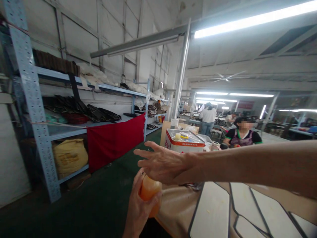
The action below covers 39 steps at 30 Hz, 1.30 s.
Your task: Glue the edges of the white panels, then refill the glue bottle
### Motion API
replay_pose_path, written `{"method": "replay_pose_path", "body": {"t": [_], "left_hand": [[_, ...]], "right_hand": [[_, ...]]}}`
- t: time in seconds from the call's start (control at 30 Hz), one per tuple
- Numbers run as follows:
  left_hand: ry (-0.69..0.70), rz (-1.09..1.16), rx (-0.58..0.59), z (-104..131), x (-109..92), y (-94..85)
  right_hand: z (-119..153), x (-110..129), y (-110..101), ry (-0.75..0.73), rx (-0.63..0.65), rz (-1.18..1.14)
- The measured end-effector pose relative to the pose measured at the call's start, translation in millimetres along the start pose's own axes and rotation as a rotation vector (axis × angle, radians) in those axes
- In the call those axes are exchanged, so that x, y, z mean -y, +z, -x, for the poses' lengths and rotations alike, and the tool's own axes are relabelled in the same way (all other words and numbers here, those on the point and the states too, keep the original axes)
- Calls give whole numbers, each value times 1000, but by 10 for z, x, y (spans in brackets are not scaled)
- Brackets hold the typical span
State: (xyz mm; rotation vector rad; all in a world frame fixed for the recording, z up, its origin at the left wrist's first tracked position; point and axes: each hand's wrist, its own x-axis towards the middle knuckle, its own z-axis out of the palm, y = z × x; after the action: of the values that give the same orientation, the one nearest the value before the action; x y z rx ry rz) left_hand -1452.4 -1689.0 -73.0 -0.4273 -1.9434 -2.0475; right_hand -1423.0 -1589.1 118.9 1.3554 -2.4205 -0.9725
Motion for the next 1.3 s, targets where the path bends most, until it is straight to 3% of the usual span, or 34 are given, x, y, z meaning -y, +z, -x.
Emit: {"method": "replay_pose_path", "body": {"t": [0.13,0.33,0.63,0.77,0.9,1.1,1.17,1.3], "left_hand": [[-7,63,17,-28,-56,9],[-71,46,-48,-129,-139,77],[-22,101,-261,-169,-379,152],[-15,143,-259,-127,-293,228],[24,105,-275,-105,-150,236],[2,64,-296,-104,-171,193],[41,62,-330,-113,-166,199],[51,27,-323,-143,-93,224]], "right_hand": [[80,-38,11,-30,69,-22],[135,-43,219,-102,-180,175],[186,57,471,251,-432,-9],[122,93,630,359,-587,-191],[77,140,756,388,-688,-232],[32,232,887,496,-890,-238],[44,227,885,506,-880,-290],[50,176,879,497,-743,-431]]}}
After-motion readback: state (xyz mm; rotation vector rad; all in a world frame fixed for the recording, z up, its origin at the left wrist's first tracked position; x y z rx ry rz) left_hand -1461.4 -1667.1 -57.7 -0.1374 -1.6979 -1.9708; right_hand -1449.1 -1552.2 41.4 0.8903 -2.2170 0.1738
